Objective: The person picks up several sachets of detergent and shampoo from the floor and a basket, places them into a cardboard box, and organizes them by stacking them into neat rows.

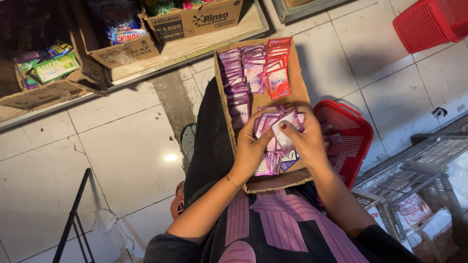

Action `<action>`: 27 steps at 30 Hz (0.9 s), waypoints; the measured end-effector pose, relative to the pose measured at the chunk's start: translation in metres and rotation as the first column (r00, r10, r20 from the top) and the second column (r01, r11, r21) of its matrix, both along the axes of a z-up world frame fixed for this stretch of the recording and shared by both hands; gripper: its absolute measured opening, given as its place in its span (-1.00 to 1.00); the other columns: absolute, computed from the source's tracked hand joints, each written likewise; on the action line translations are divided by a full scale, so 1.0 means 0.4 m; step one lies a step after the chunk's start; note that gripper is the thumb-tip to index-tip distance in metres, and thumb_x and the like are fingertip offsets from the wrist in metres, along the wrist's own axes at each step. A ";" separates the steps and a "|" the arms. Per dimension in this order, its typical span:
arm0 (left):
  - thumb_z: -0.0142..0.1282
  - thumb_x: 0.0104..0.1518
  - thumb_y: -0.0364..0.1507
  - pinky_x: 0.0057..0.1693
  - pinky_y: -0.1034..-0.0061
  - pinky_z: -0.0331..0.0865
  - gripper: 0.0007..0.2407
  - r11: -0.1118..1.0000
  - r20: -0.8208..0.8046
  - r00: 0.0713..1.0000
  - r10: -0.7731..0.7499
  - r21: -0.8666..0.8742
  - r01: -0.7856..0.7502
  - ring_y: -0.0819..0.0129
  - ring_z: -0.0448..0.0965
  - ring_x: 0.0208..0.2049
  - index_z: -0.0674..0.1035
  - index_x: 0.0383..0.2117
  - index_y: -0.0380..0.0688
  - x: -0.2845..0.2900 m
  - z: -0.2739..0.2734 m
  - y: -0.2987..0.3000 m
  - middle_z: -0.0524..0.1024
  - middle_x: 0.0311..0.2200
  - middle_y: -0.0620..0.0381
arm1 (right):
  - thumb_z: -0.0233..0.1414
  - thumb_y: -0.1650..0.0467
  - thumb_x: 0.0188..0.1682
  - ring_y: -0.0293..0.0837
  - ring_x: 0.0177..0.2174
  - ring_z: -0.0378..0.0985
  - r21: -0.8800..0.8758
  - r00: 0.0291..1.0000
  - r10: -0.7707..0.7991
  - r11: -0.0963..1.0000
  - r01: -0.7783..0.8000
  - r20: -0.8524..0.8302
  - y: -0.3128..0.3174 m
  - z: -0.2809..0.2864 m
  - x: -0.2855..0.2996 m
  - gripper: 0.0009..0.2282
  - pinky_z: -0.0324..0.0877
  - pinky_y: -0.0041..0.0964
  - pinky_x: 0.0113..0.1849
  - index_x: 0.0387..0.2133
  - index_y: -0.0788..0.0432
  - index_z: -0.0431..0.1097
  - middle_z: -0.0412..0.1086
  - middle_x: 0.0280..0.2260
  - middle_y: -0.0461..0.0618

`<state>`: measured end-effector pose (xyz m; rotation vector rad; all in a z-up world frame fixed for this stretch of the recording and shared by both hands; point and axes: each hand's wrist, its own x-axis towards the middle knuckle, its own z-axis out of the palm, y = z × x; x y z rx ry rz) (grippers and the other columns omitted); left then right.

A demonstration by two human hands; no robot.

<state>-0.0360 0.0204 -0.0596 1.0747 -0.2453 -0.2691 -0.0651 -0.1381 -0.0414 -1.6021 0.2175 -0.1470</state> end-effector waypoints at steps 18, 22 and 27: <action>0.01 0.37 -0.40 0.06 0.37 0.54 -0.64 0.968 -0.287 0.939 -0.193 -0.210 0.135 0.34 0.54 0.00 0.40 0.26 -0.25 -0.005 -0.027 0.000 0.51 0.07 0.03 | 0.12 0.52 0.09 -0.32 -0.24 0.54 0.150 0.995 -0.089 0.984 0.094 -0.044 -0.012 -0.048 -0.019 -0.84 0.44 -0.39 -0.15 -0.08 0.29 0.40 0.50 -0.21 -0.04; -0.17 0.42 -0.26 0.06 0.40 0.55 -0.63 0.937 -0.459 0.852 -0.250 -0.335 0.095 0.36 0.59 -0.01 0.44 0.22 -0.22 -0.002 -0.042 0.003 0.54 0.04 0.07 | 0.12 0.48 0.09 -0.31 -0.26 0.56 0.260 0.980 -0.196 0.948 0.183 0.023 -0.017 -0.043 -0.011 -0.86 0.47 -0.38 -0.17 -0.12 0.25 0.38 0.52 -0.22 -0.05; -0.16 0.39 -0.26 0.12 0.35 0.55 -0.66 0.912 -0.530 0.814 -0.235 -0.411 -0.005 0.34 0.62 -0.01 0.45 0.13 -0.22 0.004 -0.051 0.012 0.55 0.00 0.07 | 0.14 0.45 0.11 -0.30 -0.25 0.56 0.222 0.965 -0.258 0.945 0.241 0.053 -0.038 -0.018 -0.003 -0.85 0.47 -0.38 -0.15 -0.14 0.25 0.37 0.50 -0.21 -0.05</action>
